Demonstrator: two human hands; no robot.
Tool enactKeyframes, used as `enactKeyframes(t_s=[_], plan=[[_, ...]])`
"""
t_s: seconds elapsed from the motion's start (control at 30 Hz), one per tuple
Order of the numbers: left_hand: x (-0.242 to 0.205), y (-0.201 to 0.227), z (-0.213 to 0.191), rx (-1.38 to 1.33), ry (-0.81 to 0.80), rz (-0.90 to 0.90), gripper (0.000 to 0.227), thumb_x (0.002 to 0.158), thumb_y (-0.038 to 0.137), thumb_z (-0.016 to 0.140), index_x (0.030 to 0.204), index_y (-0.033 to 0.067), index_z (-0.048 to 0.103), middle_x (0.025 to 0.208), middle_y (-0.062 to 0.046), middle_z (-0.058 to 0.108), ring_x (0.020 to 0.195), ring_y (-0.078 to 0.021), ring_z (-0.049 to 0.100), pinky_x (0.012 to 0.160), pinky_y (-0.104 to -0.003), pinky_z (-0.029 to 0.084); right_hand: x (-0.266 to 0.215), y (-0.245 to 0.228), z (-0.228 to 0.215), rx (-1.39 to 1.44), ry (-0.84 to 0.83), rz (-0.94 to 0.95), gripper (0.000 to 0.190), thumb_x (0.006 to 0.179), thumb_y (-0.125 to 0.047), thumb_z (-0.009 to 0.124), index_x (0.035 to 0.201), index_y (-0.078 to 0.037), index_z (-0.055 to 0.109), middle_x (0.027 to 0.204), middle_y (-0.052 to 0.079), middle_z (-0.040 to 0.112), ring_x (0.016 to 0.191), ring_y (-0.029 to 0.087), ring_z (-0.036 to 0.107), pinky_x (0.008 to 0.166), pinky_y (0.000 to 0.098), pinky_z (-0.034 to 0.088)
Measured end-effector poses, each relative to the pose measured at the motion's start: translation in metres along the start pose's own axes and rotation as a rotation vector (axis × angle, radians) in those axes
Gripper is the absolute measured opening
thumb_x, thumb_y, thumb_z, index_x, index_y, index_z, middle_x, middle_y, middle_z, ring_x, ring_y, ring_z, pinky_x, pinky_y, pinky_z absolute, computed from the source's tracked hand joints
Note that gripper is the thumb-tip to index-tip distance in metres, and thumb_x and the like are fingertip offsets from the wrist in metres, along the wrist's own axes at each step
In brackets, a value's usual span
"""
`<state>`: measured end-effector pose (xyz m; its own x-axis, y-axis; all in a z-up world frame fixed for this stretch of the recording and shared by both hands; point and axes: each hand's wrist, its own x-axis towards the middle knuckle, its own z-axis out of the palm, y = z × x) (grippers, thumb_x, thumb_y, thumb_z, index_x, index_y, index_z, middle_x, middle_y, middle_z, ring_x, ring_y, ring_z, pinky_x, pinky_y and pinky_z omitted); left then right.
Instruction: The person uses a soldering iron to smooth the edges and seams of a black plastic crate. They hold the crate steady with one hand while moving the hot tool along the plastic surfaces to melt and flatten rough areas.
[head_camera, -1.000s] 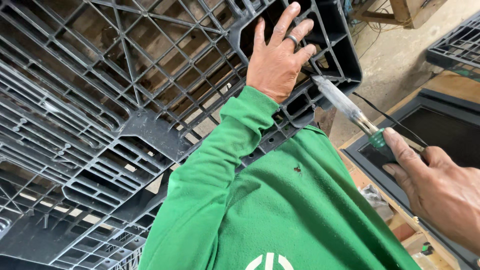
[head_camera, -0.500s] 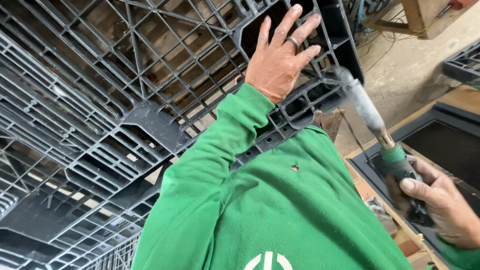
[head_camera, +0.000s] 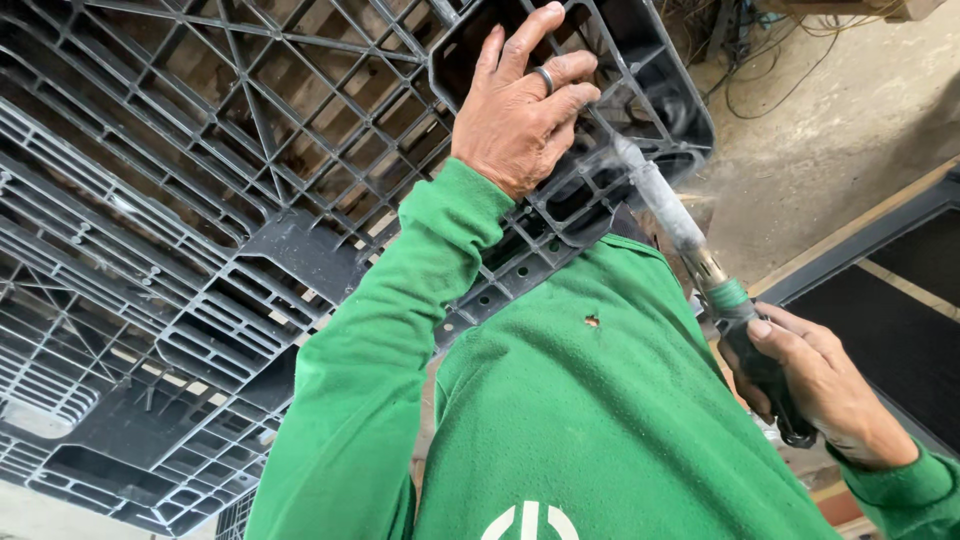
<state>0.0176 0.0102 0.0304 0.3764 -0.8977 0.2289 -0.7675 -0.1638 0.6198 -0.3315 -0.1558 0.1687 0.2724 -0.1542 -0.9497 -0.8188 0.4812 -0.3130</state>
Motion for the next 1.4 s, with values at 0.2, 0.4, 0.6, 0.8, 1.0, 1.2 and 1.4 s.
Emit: enactKeyframes(t_s=[0.2,0.4,0.6,0.8,1.0,1.2,1.4], plan=[[0.001,0.001,0.002,0.030,0.016,0.005,0.021,0.096,0.015,0.077,0.116,0.0158,0.072,0.136,0.009,0.059,0.152,-0.0269,0.029,0.123,-0.065,0.031,0.005,-0.008,0.008,-0.124,0.115,0.014,0.038,0.098,-0.031,0.053,0.117,0.001,0.063,0.072,0.004,0.058,0.052,0.013,0.053,0.046,0.0277,0.043],[0.002,0.003,0.001,0.036,0.009,-0.018,0.024,0.093,0.014,0.079,0.116,0.0170,0.071,0.136,0.010,0.059,0.152,-0.0262,0.029,0.125,-0.065,0.030,0.004,-0.009,0.001,-0.163,0.055,0.015,0.036,0.102,-0.032,0.054,0.106,0.003,0.064,0.069,0.008,0.055,0.051,0.014,0.050,0.045,0.0295,0.041],[0.000,0.001,-0.001,-0.010,-0.015,-0.022,0.033,0.086,0.010,0.082,0.116,0.0162,0.071,0.137,0.008,0.058,0.152,-0.0276,0.028,0.124,-0.065,0.030,0.009,0.001,0.001,-0.193,0.040,-0.064,0.033,0.099,-0.033,0.054,0.105,-0.002,0.064,0.072,0.004,0.056,0.053,0.013,0.053,0.045,0.0295,0.044],[0.001,0.000,0.001,0.009,0.009,-0.012,0.033,0.087,0.010,0.082,0.117,0.0163,0.071,0.138,0.008,0.058,0.152,-0.0272,0.028,0.124,-0.064,0.030,0.008,-0.005,0.003,-0.223,0.027,-0.068,0.036,0.101,-0.036,0.054,0.096,-0.001,0.063,0.069,0.005,0.056,0.053,0.013,0.054,0.047,0.0290,0.044],[0.001,-0.001,-0.001,0.011,-0.006,-0.006,0.033,0.085,0.012,0.081,0.116,0.0151,0.071,0.137,0.007,0.058,0.151,-0.0281,0.030,0.122,-0.064,0.031,0.007,-0.010,0.004,-0.260,0.043,-0.051,0.036,0.101,-0.038,0.054,0.097,-0.003,0.060,0.063,0.006,0.055,0.051,0.014,0.053,0.046,0.0290,0.042],[0.001,-0.001,0.000,-0.005,0.008,-0.004,0.032,0.086,0.011,0.081,0.117,0.0148,0.072,0.137,0.006,0.059,0.152,-0.0277,0.029,0.123,-0.063,0.030,0.006,-0.014,0.004,-0.263,0.035,-0.075,0.037,0.099,-0.038,0.054,0.094,-0.002,0.063,0.062,0.005,0.054,0.050,0.013,0.052,0.045,0.0290,0.042],[0.000,-0.002,0.003,0.017,-0.007,-0.005,0.030,0.089,0.012,0.081,0.118,0.0154,0.073,0.137,0.007,0.059,0.152,-0.0278,0.027,0.125,-0.063,0.028,0.005,-0.017,0.005,-0.305,0.054,-0.043,0.038,0.099,-0.038,0.053,0.097,-0.002,0.064,0.061,0.005,0.053,0.049,0.014,0.052,0.044,0.0304,0.042]])
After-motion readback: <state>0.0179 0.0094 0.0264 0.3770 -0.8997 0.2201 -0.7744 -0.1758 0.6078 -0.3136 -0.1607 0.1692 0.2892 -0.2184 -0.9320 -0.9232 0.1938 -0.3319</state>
